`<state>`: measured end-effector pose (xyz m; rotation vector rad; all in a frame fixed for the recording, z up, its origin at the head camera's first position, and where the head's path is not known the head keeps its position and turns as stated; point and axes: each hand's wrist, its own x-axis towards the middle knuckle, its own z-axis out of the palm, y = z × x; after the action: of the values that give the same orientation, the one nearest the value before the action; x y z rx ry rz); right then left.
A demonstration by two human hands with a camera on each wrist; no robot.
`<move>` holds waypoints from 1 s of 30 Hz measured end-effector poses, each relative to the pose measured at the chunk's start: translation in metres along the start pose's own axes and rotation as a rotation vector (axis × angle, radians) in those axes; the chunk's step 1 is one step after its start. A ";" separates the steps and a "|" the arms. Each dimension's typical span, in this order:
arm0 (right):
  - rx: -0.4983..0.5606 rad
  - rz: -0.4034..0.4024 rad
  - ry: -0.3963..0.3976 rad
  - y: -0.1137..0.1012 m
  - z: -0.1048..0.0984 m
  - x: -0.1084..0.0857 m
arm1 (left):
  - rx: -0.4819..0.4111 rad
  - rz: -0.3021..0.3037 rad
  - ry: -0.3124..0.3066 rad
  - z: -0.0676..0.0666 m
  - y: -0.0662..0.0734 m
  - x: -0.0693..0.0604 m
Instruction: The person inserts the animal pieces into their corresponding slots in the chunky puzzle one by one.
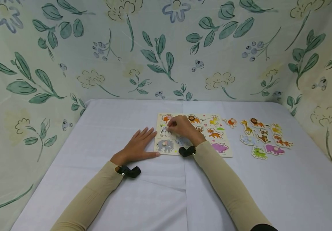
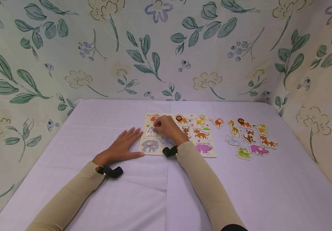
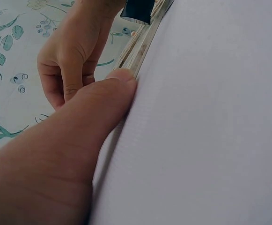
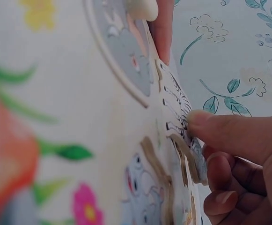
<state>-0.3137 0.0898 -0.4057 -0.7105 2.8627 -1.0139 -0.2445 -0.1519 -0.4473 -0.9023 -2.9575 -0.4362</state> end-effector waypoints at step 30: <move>0.013 0.029 -0.005 0.008 0.006 0.005 | 0.011 -0.006 0.000 0.003 -0.001 0.001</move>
<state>-0.3201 0.0892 -0.4147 -0.6679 2.8509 -1.0243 -0.2457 -0.1511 -0.4501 -0.8931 -2.9602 -0.4194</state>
